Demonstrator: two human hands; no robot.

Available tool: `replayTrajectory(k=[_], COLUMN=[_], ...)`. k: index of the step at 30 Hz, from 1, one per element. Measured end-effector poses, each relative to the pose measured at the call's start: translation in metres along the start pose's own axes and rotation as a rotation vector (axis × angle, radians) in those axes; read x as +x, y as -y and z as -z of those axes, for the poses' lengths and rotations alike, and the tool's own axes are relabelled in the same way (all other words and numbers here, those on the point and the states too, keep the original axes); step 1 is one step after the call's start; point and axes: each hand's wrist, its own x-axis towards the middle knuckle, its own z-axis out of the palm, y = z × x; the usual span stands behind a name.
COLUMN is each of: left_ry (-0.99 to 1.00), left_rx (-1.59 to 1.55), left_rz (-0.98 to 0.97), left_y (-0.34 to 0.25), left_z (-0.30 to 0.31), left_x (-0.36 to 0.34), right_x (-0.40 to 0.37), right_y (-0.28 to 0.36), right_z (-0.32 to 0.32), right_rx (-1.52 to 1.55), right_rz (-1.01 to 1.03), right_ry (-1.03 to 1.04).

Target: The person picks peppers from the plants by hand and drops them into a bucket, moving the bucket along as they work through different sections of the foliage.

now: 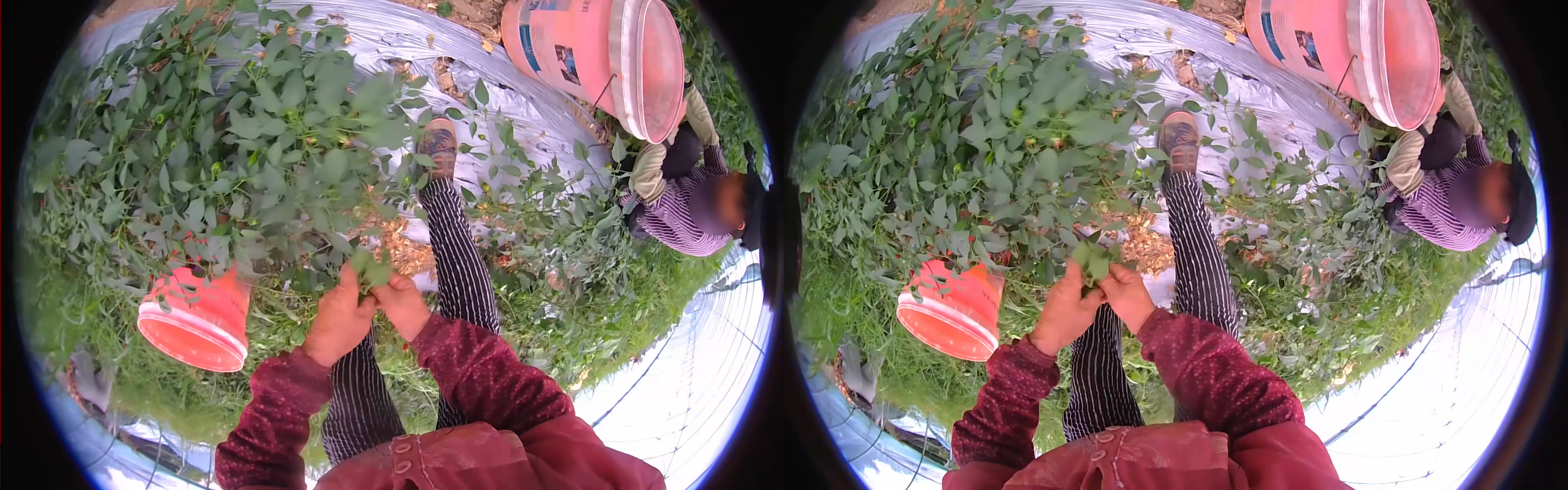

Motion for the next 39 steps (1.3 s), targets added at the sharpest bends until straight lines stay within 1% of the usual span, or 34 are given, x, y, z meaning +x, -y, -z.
replayTrajectory(k=[1,2,3,4,5,6,7,8,9,10,11,12,14,15,17,18,19,20,21,23,24,25,26,27,29,30,31,32,34,35,36,37,38,39], left_ry=[0.006,0.028,0.047,-0.007,-0.002,0.045,0.093,0.070,0.077,0.149,0.219,0.218,-0.088,-0.086,-0.234,-0.237,-0.236,-0.234,-0.232,0.200,0.206,0.204,0.202,0.206,-0.117,-0.127,-0.127,-0.104,-0.076,-0.081,-0.108,-0.135,-0.131,-0.136], left_rx=[0.008,0.133,0.259,0.342,0.353,0.442,0.529,0.663,0.670,0.644,0.619,0.628,0.794,0.800,1.108,1.110,1.281,1.450,1.452,1.383,1.390,1.272,1.152,1.156,0.618,0.452,0.451,0.317,0.036,0.037,0.002,-0.033,-0.030,-0.027], left_rz=[0.009,0.035,0.054,-0.059,-0.053,-0.088,-0.127,-0.155,-0.151,-0.222,-0.293,-0.291,-0.350,-0.352,-0.367,-0.371,-0.324,-0.273,-0.274,-0.157,-0.155,-0.118,-0.082,-0.080,-0.233,-0.220,-0.217,-0.195,-0.148,-0.148,-0.209,-0.267,-0.303,-0.300], left_y=[-0.010,-0.021,-0.028,-0.029,-0.032,-0.034,-0.037,-0.040,-0.043,-0.050,-0.056,-0.063,-0.073,-0.074,-0.074,-0.070,-0.060,-0.057,-0.053,-0.058,-0.051,-0.041,-0.034,-0.029,-0.022,-0.018,-0.019,-0.022,-0.020,-0.019,-0.019,-0.020,-0.022,-0.025], left_z=[0.000,-0.001,-0.002,-0.006,-0.006,-0.005,-0.005,-0.006,-0.003,0.003,0.010,0.016,0.024,0.026,0.032,0.035,0.038,0.044,0.050,0.067,0.071,0.074,0.077,0.080,0.081,0.077,0.073,0.066,0.053,0.048,0.045,0.043,0.043,0.044], left_x=[0.002,0.004,0.007,0.009,0.010,0.012,0.015,0.015,0.014,0.014,0.017,0.022,0.034,0.045,0.075,0.092,0.109,0.116,0.115,0.109,0.106,0.098,0.089,0.079,0.059,0.050,0.042,0.034,0.022,0.022,0.022,0.020,0.020,0.019], right_x=[0.004,0.006,0.008,0.009,0.011,0.018,0.016,0.013,0.008,0.003,0.004,0.006,0.012,0.010,0.004,0.005,0.005,0.004,0.003,0.004,0.005,0.005,0.004,0.004,0.002,0.002,0.004,0.009,0.022,0.034,0.050,0.053,0.049,0.048], right_y=[-0.010,-0.015,-0.016,-0.014,-0.017,-0.027,-0.023,-0.012,-0.003,0.003,0.000,-0.006,-0.017,-0.020,-0.020,-0.018,-0.008,0.007,0.017,0.022,0.023,0.025,0.027,0.029,0.044,0.055,0.060,0.058,0.051,0.038,0.019,0.022,0.027,0.031], right_z=[0.002,0.002,0.007,0.011,0.016,0.022,0.021,0.019,0.016,0.015,0.017,0.021,0.022,0.022,0.019,0.020,0.018,0.013,0.010,0.010,0.010,0.010,0.010,0.010,0.005,0.001,-0.002,-0.004,-0.009,-0.011,-0.012,-0.019,-0.013,-0.012], right_rx=[-0.196,-0.302,-0.292,-0.407,-0.521,-0.604,-0.593,-0.750,-0.907,-0.789,-0.781,-0.935,-1.305,-1.299,-1.479,-1.507,-1.506,-1.526,-1.543,-1.547,-1.554,-1.544,-1.520,-1.497,-1.418,-1.250,-1.083,-1.083,-0.627,-0.628,-0.471,-0.309,-0.559,-0.558], right_rz=[0.175,0.310,0.309,0.377,0.441,0.496,0.495,0.542,0.586,0.424,0.425,0.333,0.171,0.174,0.213,0.194,0.197,0.130,0.060,0.105,0.151,0.150,0.235,0.320,0.338,0.362,0.381,0.377,0.439,0.442,0.527,0.605,0.627,0.628], right_ry=[-0.093,-0.163,-0.162,-0.147,-0.130,-0.096,-0.091,-0.103,-0.116,-0.122,-0.121,-0.090,-0.010,-0.012,0.017,0.053,0.049,0.053,0.060,0.041,0.018,0.021,-0.022,-0.066,-0.066,-0.031,0.005,0.010,0.174,0.177,0.287,0.397,0.307,0.313])
